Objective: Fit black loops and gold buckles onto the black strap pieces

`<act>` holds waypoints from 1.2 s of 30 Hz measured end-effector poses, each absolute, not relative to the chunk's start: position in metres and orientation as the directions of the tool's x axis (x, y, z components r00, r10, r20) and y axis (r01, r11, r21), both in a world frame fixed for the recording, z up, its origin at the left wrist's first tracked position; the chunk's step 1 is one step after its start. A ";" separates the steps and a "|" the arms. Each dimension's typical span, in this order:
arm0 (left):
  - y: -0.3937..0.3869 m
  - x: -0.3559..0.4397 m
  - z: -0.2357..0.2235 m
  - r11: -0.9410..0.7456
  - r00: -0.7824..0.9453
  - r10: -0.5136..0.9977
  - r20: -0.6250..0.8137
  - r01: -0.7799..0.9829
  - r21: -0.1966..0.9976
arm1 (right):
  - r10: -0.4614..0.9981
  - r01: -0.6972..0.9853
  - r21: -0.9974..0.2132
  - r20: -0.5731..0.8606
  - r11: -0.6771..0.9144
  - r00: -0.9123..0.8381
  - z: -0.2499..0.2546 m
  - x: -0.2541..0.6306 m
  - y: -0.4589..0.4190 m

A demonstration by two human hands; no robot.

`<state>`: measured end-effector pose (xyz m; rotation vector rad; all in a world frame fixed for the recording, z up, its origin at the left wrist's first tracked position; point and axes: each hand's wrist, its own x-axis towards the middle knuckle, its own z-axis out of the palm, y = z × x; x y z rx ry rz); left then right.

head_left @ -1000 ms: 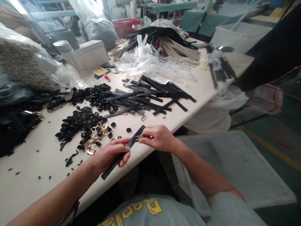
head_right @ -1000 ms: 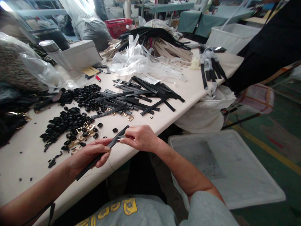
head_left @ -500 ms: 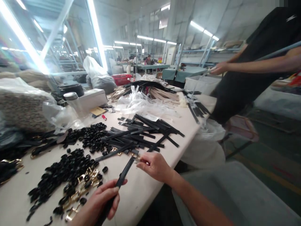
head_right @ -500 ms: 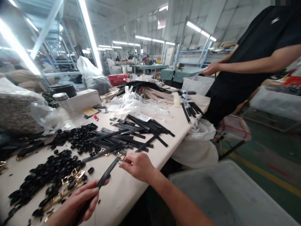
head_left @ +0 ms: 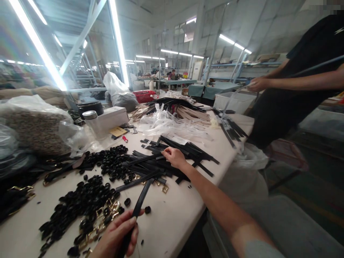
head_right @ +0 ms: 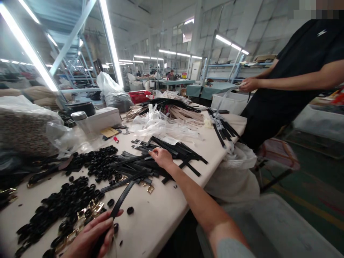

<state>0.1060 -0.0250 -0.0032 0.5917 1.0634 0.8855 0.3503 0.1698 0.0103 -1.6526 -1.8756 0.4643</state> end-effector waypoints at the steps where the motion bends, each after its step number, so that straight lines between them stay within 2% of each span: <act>1: -0.024 0.105 -0.002 0.527 0.207 0.850 -0.485 -0.329 0.784 | 0.980 0.774 -0.613 0.191 0.158 -0.049 0.011 0.348 0.178; 3: -0.021 0.103 0.001 0.522 0.188 0.853 -0.487 -0.327 0.788 | 0.979 0.785 -0.602 0.204 0.149 -0.030 0.015 0.344 0.194; 6: -0.016 0.099 0.011 0.513 0.153 0.858 -0.491 -0.327 0.794 | 0.941 0.792 -0.567 0.336 0.227 -0.029 0.027 0.335 0.199; 8: -0.015 0.096 0.018 0.492 0.161 0.870 -0.466 -0.339 0.802 | 0.929 0.709 -0.629 0.356 0.319 -0.102 0.033 0.324 0.182; 10: -0.016 0.095 0.023 0.476 0.205 0.879 -0.431 -0.331 0.814 | 0.928 0.473 -0.807 0.240 0.355 -0.286 0.037 0.310 0.147; 12: -0.021 0.097 0.026 0.487 0.279 0.866 -0.414 -0.288 0.825 | 0.834 0.151 -0.956 0.133 0.250 -0.536 0.038 0.295 0.104; 14: -0.028 0.101 0.026 0.500 0.361 0.841 -0.403 -0.232 0.834 | 0.729 -0.047 -0.992 0.117 0.115 -0.675 0.036 0.283 0.062; 17: -0.038 0.104 0.031 0.495 0.440 0.815 -0.377 -0.192 0.847 | 0.737 -0.186 -0.982 0.142 0.022 -0.661 0.029 0.277 0.023; 20: -0.041 0.091 0.046 0.409 0.336 0.889 -0.310 -0.281 0.868 | 0.862 -0.136 -0.986 0.153 0.099 -0.484 0.022 0.288 0.008; 22: -0.040 0.071 0.060 0.299 0.160 0.953 -0.256 -0.394 0.869 | 0.876 0.043 -0.969 0.200 0.242 -0.439 0.019 0.301 -0.002; 23: -0.039 0.059 0.067 0.263 0.068 0.963 -0.261 -0.453 0.852 | 0.849 0.149 -0.931 0.227 0.334 -0.478 0.019 0.307 -0.010; 25: -0.038 0.033 0.079 0.230 -0.081 0.938 -0.336 -0.579 0.782 | 0.733 0.318 -0.780 0.250 0.540 -0.633 0.015 0.314 -0.031; 27: -0.042 0.009 0.088 0.171 -0.171 0.904 -0.391 -0.695 0.698 | 0.608 0.398 -0.581 0.219 0.710 -0.763 0.006 0.315 -0.052; 29: -0.050 -0.011 0.094 0.083 -0.220 0.896 -0.386 -0.772 0.631 | 0.540 0.423 -0.416 0.220 0.805 -0.812 -0.009 0.311 -0.068; 31: -0.061 -0.027 0.099 0.001 -0.263 0.891 -0.370 -0.814 0.581 | 0.509 0.419 -0.321 0.288 0.849 -0.811 -0.024 0.304 -0.076; 33: -0.074 -0.040 0.105 -0.065 -0.307 0.878 -0.369 -0.838 0.542 | 0.483 0.386 -0.303 0.396 0.871 -0.781 -0.036 0.297 -0.079; 36: -0.094 -0.055 0.116 -0.148 -0.359 0.869 -0.341 -0.845 0.513 | 0.500 0.321 -0.402 0.505 0.857 -0.703 -0.040 0.287 -0.081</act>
